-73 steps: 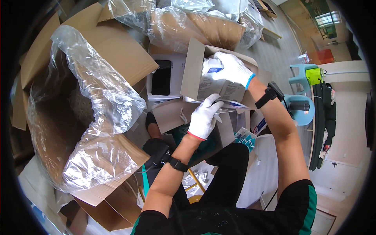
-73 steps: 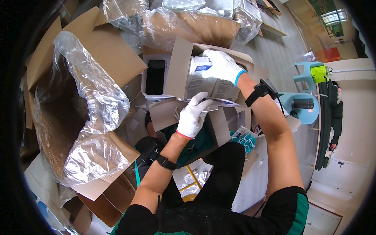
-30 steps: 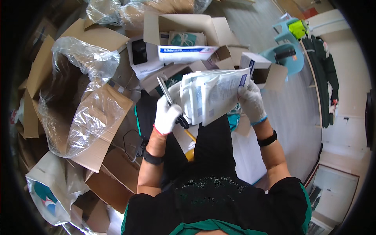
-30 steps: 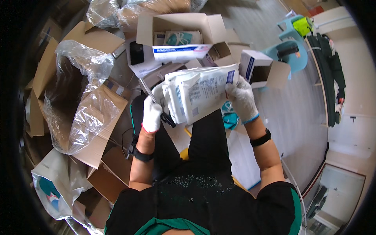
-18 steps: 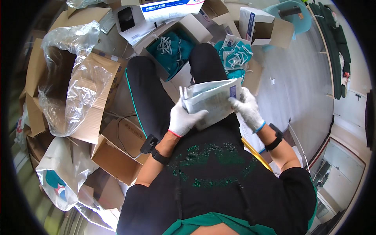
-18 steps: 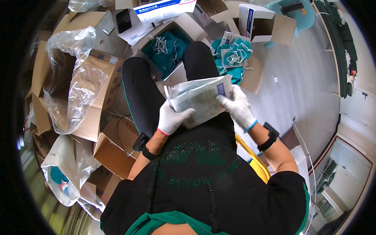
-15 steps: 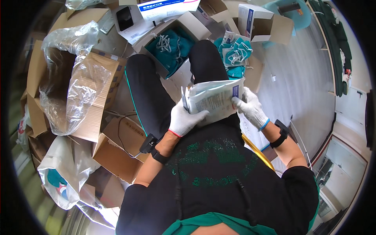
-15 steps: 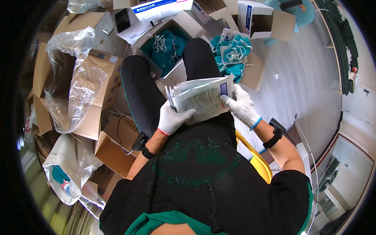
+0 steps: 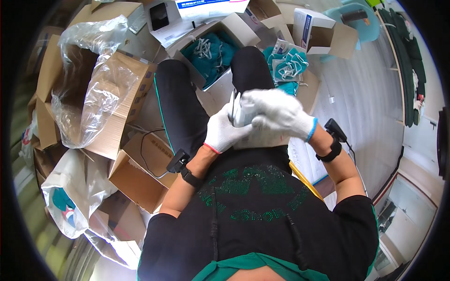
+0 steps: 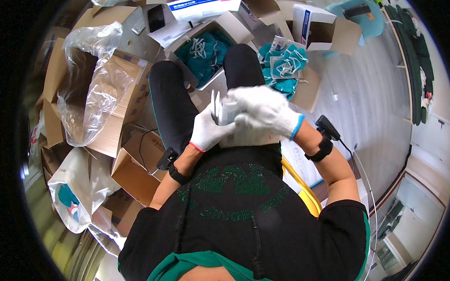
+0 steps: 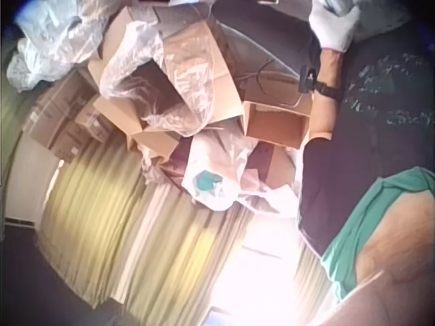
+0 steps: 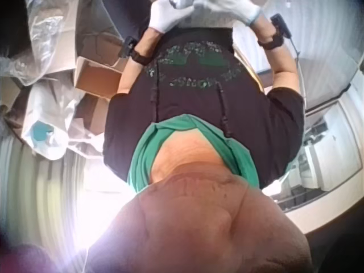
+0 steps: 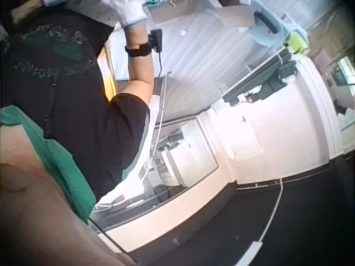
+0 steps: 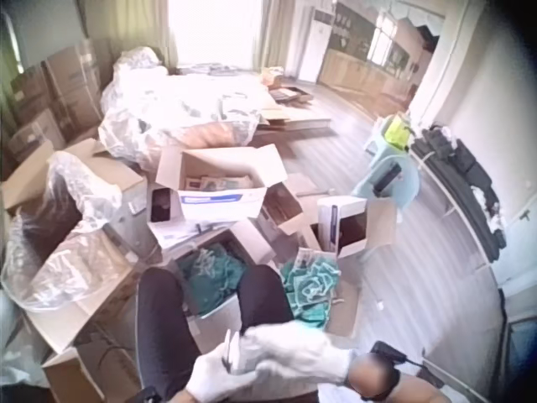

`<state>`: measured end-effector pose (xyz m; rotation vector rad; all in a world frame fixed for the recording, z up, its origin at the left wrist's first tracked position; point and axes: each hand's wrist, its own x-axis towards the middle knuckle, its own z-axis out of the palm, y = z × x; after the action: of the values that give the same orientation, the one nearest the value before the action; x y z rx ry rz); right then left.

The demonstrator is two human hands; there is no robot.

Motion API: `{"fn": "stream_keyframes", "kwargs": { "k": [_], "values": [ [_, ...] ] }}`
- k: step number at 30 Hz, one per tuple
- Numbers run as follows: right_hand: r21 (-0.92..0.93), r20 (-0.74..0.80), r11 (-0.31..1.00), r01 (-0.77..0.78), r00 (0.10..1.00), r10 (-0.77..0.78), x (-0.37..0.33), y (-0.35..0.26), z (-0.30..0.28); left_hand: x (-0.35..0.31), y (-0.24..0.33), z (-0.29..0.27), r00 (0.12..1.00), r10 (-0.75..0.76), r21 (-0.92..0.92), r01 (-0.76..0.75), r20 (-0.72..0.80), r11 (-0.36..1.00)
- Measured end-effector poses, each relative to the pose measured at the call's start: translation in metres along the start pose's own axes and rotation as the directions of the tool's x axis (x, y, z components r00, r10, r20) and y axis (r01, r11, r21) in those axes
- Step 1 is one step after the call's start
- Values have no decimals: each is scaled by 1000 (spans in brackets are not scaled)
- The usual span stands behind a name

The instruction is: The person is organizing and packaging several medical face masks into individual packets.

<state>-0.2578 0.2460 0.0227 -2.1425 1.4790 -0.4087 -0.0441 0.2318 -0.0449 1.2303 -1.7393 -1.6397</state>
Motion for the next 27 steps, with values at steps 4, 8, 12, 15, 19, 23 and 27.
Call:
{"fn": "stream_keyframes", "kwargs": {
  "k": [4, 8, 12, 15, 19, 23, 27],
  "values": [
    [75, 74, 996, 51, 996, -56, 8, 7, 4, 3, -6, 0, 999, -31, 29, 32, -32, 999],
    [380, -77, 925, -5, 996, 37, 30, 8, 4, 6, 4, -3, 999, -20, 61, 18, 25, 998],
    [-84, -195, 883, 462, 861, -469, 48, 3, 24, 7, 7, -2, 1000, -21, 183, 18, 16, 983],
    [-148, -332, 931, 334, 870, -365, 45, -7, 39, 7, 1, -11, 998, -46, 209, 36, 43, 977],
    [-128, -431, 972, 199, 871, -235, 43, -14, 34, 8, 7, -32, 976, -107, 59, 97, 190, 994],
    [11, -540, 996, 89, 839, -69, 39, -16, 42, 11, 6, -34, 970, -123, 28, 120, 211, 992],
    [306, -469, 949, -82, 854, 225, 36, -19, 41, 2, -14, -26, 995, -68, -92, 74, 72, 993]
  ]
}}
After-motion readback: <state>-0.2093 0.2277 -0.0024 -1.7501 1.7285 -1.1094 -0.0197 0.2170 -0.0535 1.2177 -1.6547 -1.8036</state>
